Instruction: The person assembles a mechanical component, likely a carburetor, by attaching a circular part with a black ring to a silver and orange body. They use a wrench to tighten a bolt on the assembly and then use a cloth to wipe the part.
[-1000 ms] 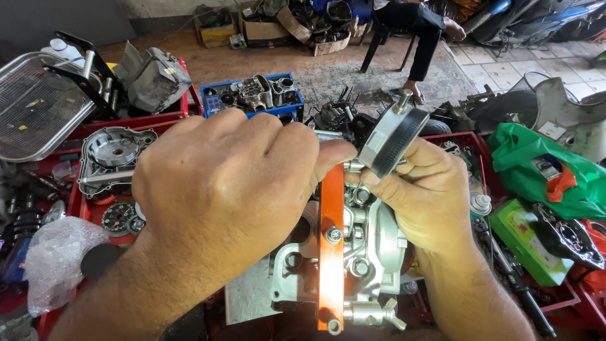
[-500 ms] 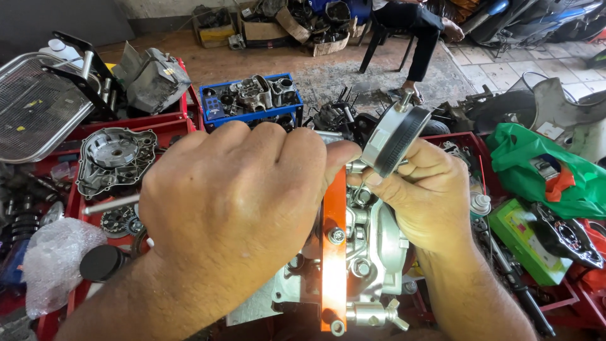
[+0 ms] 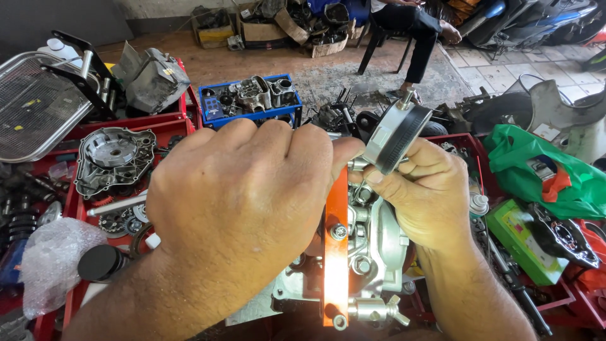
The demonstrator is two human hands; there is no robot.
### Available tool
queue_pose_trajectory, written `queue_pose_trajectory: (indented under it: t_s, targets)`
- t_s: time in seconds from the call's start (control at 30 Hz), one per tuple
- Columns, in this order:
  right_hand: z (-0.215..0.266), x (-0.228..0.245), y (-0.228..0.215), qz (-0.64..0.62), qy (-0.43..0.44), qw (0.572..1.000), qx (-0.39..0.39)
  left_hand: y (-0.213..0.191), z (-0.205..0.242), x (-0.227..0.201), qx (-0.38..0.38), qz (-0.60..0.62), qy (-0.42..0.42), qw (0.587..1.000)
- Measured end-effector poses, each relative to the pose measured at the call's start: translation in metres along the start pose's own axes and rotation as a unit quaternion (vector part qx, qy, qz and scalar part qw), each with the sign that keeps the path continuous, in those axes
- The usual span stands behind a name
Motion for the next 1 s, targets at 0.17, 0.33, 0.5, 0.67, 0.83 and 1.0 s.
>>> queue_pose_trajectory:
  t_s: [0.17, 0.33, 0.5, 0.67, 0.83, 1.0]
  targets:
    - [-0.0003, 0.0006, 0.0005, -0.006, 0.013, 1.000, 0.004, 0.0018, -0.0009, 0.0024, 0.000, 0.006, 0.002, 1.000]
    - [-0.0013, 0.0010, 0.0003, 0.003, -0.008, 1.000, 0.008, 0.0014, -0.0002, 0.0040, 0.004, 0.005, 0.009, 1.000]
    - [-0.0009, -0.0003, -0.0005, 0.009, -0.013, 1.000, 0.007, 0.0023, -0.0003, 0.0046, 0.001, 0.001, 0.013, 1.000]
    - [-0.0014, 0.0017, 0.0006, 0.029, -0.006, 1.000, 0.002, 0.0021, -0.0005, 0.0040, -0.001, 0.003, 0.009, 1.000]
    - [-0.0005, 0.0006, 0.0005, 0.011, 0.019, 1.000, 0.003, 0.0018, 0.0001, 0.0030, 0.004, -0.004, 0.006, 1.000]
    - [-0.0003, -0.0001, 0.0000, 0.020, 0.020, 1.000, 0.001, 0.0018, 0.0000, 0.0033, 0.006, -0.003, 0.003, 1.000]
Point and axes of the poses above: each hand's wrist, its own z-axis away from the middle knuckle, its own y-axis out of the palm, x = y × z, the point moved 2 cm from there along -z, towards the middle knuckle, and after that the axes turned 13 degrees about z, right-handed, at the moved point
